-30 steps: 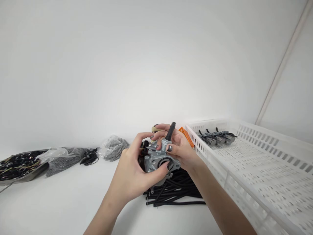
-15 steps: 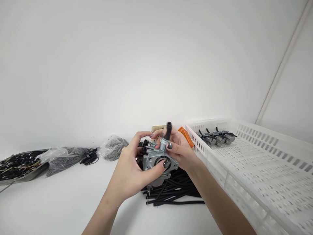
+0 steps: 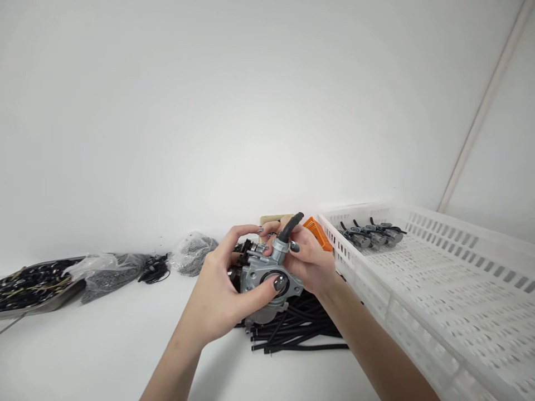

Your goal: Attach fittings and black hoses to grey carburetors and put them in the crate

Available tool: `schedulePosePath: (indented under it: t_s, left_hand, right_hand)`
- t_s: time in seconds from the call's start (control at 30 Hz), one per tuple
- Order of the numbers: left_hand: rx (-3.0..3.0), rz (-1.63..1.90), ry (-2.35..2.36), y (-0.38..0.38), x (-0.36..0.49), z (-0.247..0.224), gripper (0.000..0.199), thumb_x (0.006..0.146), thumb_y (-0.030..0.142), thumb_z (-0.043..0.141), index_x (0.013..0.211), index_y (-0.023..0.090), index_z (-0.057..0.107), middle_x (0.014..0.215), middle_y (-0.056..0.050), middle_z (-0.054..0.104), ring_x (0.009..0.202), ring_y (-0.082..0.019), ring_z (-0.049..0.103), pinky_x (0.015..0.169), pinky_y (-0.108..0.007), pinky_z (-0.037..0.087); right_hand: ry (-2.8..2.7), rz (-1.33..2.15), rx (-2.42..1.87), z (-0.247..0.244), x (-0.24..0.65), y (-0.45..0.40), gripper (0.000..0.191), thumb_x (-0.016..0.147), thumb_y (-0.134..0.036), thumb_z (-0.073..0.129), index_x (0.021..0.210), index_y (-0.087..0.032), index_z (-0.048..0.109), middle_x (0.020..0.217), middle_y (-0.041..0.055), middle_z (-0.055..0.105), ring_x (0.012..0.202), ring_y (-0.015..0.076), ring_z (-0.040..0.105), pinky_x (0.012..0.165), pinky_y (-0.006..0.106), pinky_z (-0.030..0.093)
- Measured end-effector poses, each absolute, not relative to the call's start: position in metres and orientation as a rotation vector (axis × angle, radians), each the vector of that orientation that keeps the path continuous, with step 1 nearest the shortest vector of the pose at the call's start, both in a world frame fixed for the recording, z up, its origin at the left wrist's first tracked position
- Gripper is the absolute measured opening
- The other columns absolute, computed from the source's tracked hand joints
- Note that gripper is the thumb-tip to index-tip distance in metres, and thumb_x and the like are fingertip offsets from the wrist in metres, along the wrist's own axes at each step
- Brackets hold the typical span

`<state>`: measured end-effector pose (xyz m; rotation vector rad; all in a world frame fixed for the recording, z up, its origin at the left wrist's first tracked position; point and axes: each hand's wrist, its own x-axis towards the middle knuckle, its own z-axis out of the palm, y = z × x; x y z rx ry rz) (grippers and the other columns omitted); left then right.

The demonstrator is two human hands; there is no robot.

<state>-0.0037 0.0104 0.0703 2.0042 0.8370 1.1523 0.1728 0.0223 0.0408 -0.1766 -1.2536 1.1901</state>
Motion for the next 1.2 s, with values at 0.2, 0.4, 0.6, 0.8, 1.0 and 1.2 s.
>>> schedulePosePath:
  t_s: [0.2, 0.4, 0.6, 0.8, 1.0, 1.2]
  left_hand:
    - [1.990, 1.160, 0.794, 0.009, 0.000, 0.069, 0.059, 0.074, 0.038, 0.070, 0.129, 0.022, 0.056, 0.085, -0.001, 0.072, 0.067, -0.016, 0.062, 0.060, -0.025, 0.050]
    - [2.000, 1.130, 0.772, 0.011, -0.002, 0.069, 0.059, 0.074, 0.037, 0.070, 0.130, 0.023, 0.057, 0.090, -0.001, 0.073, 0.074, -0.018, 0.064, 0.064, -0.025, 0.050]
    - [2.015, 1.112, 0.779, 0.013, -0.002, 0.068, 0.058, 0.074, 0.038, 0.069, 0.129, 0.023, 0.057, 0.096, -0.002, 0.072, 0.075, -0.018, 0.064, 0.063, -0.026, 0.049]
    - [2.087, 1.080, 0.748, 0.021, -0.009, 0.067, 0.063, 0.076, 0.040, 0.072, 0.134, 0.024, 0.053, 0.101, -0.003, 0.072, 0.078, -0.019, 0.063, 0.066, -0.026, 0.051]
    - [2.010, 1.085, 0.715, 0.024, -0.005, 0.065, 0.056, 0.078, 0.041, 0.068, 0.130, 0.024, 0.056, 0.091, 0.000, 0.069, 0.075, -0.017, 0.061, 0.065, -0.025, 0.047]
    - [1.977, 1.099, 0.708, 0.026, -0.004, 0.065, 0.060, 0.078, 0.043, 0.069, 0.133, 0.023, 0.055, 0.097, -0.002, 0.069, 0.074, -0.016, 0.060, 0.064, -0.025, 0.046]
  right_hand:
    - [-1.340, 1.164, -0.296, 0.045, 0.172, 0.018, 0.045, 0.077, -0.050, 0.086, 0.113, -0.025, 0.075, 0.109, 0.0068, 0.069, 0.084, 0.0172, 0.069, 0.074, 0.028, 0.057]
    - [-1.397, 1.100, -0.318, 0.049, 0.172, 0.015, 0.030, 0.082, -0.049, 0.083, 0.090, -0.021, 0.076, 0.112, 0.0085, 0.067, 0.091, 0.0195, 0.071, 0.074, 0.029, 0.057]
    - [-1.358, 1.111, -0.365, 0.050, 0.174, 0.013, 0.034, 0.076, -0.049, 0.088, 0.088, -0.021, 0.072, 0.108, 0.0078, 0.067, 0.089, 0.0203, 0.070, 0.077, 0.033, 0.058]
    - [-1.455, 1.108, -0.301, 0.049, 0.177, 0.013, 0.031, 0.087, -0.051, 0.077, 0.092, -0.020, 0.077, 0.118, 0.0108, 0.067, 0.097, 0.0222, 0.068, 0.083, 0.034, 0.056]
    - [-1.382, 1.088, -0.345, 0.050, 0.173, 0.013, 0.030, 0.085, -0.050, 0.080, 0.088, -0.020, 0.074, 0.103, 0.0079, 0.070, 0.084, 0.0187, 0.070, 0.081, 0.034, 0.056]
    - [-1.367, 1.059, -0.361, 0.049, 0.177, 0.013, 0.028, 0.087, -0.047, 0.079, 0.104, -0.025, 0.078, 0.106, 0.0069, 0.075, 0.091, 0.0199, 0.073, 0.085, 0.034, 0.058]
